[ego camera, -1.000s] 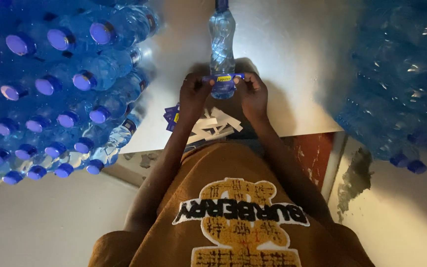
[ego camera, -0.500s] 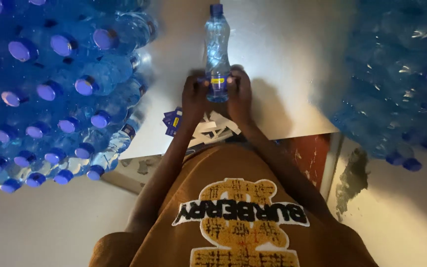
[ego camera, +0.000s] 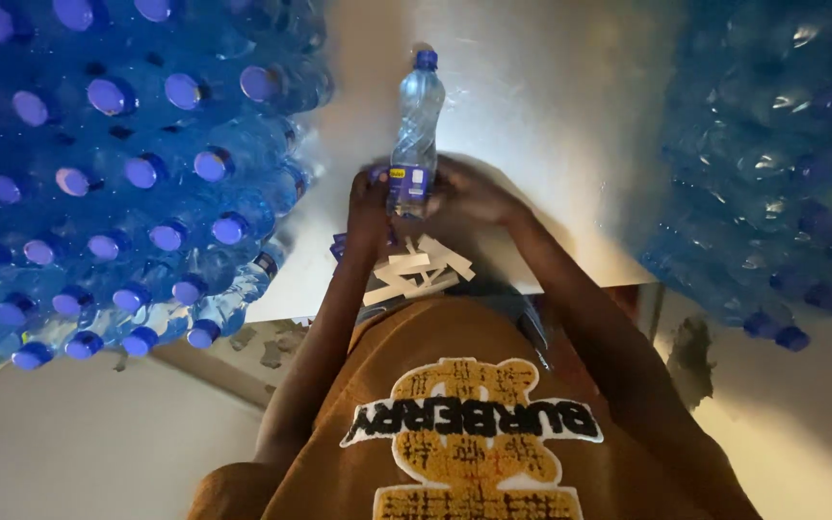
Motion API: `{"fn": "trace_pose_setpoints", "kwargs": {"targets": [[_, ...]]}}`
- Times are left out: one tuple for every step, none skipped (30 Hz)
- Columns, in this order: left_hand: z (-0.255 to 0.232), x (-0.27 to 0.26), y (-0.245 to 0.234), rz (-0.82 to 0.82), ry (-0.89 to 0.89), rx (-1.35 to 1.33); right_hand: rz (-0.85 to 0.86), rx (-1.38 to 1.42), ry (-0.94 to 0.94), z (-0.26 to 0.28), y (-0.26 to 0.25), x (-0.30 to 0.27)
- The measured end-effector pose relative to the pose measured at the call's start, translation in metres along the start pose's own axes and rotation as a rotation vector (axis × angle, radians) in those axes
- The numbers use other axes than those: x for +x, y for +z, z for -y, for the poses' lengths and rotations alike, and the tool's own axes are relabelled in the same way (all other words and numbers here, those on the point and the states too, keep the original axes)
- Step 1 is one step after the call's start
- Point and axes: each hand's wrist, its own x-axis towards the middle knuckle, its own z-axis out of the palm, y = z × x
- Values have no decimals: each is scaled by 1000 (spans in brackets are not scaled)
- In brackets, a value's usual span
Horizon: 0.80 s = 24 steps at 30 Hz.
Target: Manually applying adhesive labels to plastic water bottles and organizing them into a large stack
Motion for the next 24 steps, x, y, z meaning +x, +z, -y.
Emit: {"fn": "trace_pose_setpoints", "kwargs": {"targets": [[-1, 3, 2, -2, 9, -7, 7, -8, -5, 4, -3, 16], [-2, 5, 4, 0, -8, 2, -228, 285, 147, 8, -5, 33], [-1, 4, 3, -3, -28, 15, -460, 583, 304, 12, -3, 47], [1, 4, 5, -12, -24, 10, -449, 582, 304, 11, 1, 64], [1, 6, 7, -5, -17, 4, -576, 477, 308, 10, 5, 84], [1, 8, 9, 2, -10, -2, -701, 370, 309, 10, 8, 103], [-5, 4, 12, 10, 8, -2, -703, 365, 290, 16, 16, 108], [-11, -1, 15, 16, -12, -134, -756, 527, 236, 23, 23, 114], [-15, -7, 17, 23, -38, -267, -802, 690, 184, 28, 31, 117], [-21, -11, 16, 30, -24, -269, -799, 685, 169, 32, 37, 118], [-25, -18, 15, 100, -70, -355, -831, 809, 107, 34, 45, 115], [-28, -25, 13, 172, -115, -441, -859, 933, 44, 37, 52, 112], [-22, -21, 6, 171, -111, -446, -853, 929, 44, 50, 48, 106], [-16, -17, -1, 131, 27, -251, -815, 983, -10, 63, 44, 99], [-12, -11, -5, 97, 166, -54, -781, 1033, -72, 78, 36, 93], [-18, -14, -1, 103, 173, -57, -781, 1027, -81, 96, 37, 89], [-24, -18, 2, 99, 240, 10, -817, 1095, -59, 113, 38, 82], [-29, -23, 6, 94, 308, 76, -852, 1164, -37, 130, 40, 75], [-25, -16, 8, 99, 319, 72, -847, 1158, -48, 146, 46, 72], [-21, -9, 10, 100, 311, 55, -840, 1150, -94, 161, 52, 69], [-14, -5, 9, 99, 297, 41, -836, 1145, -134, 174, 61, 64], [-21, -16, 6, 101, 302, 41, -834, 1144, -139, 170, 63, 61], [-29, -25, 6, 159, 297, 3, -824, 1102, -153, 167, 61, 60], [-38, -35, 6, 218, 293, -35, -814, 1060, -166, 164, 60, 59]]}}
